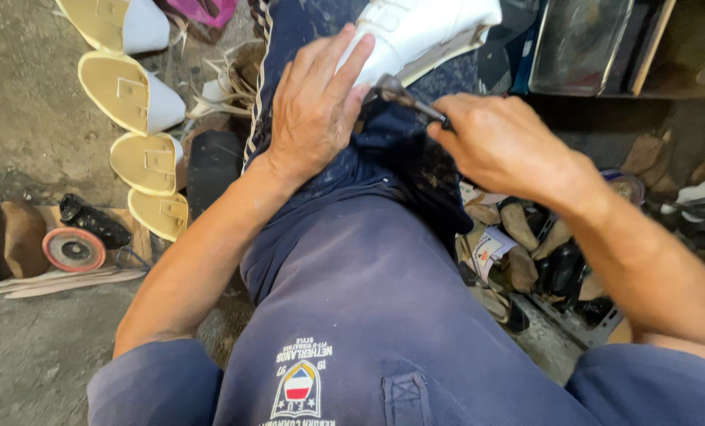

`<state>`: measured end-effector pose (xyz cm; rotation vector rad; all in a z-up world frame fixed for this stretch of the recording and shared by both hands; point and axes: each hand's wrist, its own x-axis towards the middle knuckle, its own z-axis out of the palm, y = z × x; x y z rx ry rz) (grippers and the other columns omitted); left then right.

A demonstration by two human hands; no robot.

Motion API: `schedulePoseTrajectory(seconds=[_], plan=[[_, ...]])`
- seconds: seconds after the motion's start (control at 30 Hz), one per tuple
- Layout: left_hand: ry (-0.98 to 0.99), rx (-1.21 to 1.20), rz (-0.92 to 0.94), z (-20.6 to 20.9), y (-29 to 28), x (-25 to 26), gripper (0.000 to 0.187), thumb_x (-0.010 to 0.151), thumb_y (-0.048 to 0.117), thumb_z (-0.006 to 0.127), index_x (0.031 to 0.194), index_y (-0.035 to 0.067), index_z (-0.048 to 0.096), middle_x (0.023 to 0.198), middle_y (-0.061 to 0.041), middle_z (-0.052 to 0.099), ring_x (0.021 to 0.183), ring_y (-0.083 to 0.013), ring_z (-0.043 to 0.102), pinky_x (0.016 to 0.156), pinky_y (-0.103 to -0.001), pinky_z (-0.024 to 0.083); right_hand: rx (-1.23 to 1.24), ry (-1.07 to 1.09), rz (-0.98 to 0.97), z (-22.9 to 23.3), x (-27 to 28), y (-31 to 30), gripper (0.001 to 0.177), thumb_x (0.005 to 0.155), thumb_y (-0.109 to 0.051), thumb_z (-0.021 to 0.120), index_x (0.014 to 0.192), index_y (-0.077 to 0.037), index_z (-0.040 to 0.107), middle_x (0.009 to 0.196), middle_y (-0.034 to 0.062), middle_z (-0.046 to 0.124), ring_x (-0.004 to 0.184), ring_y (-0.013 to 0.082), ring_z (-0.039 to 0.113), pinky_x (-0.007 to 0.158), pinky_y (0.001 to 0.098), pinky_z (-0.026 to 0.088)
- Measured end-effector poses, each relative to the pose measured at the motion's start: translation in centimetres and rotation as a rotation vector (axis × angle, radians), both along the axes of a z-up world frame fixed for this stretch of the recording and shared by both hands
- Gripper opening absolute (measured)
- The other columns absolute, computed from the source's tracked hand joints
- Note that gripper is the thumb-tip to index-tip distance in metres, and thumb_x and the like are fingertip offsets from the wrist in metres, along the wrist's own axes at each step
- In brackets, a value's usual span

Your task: The person holds a white shoe on their lap and uses pliers to press and shape the sole edge. They then use a hammer to tap the sole and upper, repeatedly adjusting the shoe's position to work on different areas.

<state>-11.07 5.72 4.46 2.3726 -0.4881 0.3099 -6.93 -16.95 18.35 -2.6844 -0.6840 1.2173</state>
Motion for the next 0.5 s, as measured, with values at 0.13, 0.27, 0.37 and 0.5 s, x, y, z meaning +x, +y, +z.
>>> schedulePoseTrajectory(seconds=[0.13,0.27,0.37,0.5], plan=[[-0.021,-0.055,-0.054,-0.3,0.6,0.6,0.047,0.114,0.014,0.068,0.153,0.009,0.044,0.149,-0.018,0.055,0.120,-0.0369,0.066,0.104,-0.044,0.057,0.074,-0.221,0.096,-2.6,-0.9,-1.6,0.025,0.110,-0.025,0.055,0.120,-0.002,0.059,0.105,0.0199,0.070,0.077,0.0501,0.066,0.056,0.0619,0.050],[0.006,-0.085,-0.089,0.0,0.7,1.5,0.050,0.113,0.011,0.074,0.153,0.008,0.043,0.146,-0.017,0.059,0.108,-0.0356,0.067,0.100,-0.043,0.057,0.112,-0.571,0.176,-6.0,-1.9,-3.5,0.021,0.109,-0.029,0.066,0.122,-0.012,0.066,0.100,0.0055,0.073,0.074,0.0325,0.071,0.048,0.0482,0.051],[0.051,-0.086,-0.118,-0.2,0.9,2.0,0.041,0.116,0.015,0.059,0.153,0.008,0.042,0.146,-0.017,0.056,0.110,-0.0380,0.064,0.101,-0.045,0.055,0.099,-0.708,0.213,-7.7,-2.0,-4.4,0.019,0.111,-0.033,0.073,0.123,-0.019,0.070,0.094,-0.0034,0.070,0.064,0.0232,0.067,0.042,0.0386,0.049],[0.074,-0.181,-0.117,0.6,0.6,2.3,0.033,0.115,0.014,0.056,0.146,0.005,0.049,0.137,-0.019,0.061,0.122,-0.0400,0.063,0.107,-0.047,0.054,0.182,-0.722,0.188,-8.9,-2.2,-5.1,0.015,0.112,-0.028,0.075,0.122,-0.018,0.070,0.089,-0.0014,0.064,0.062,0.0251,0.062,0.045,0.0379,0.045]])
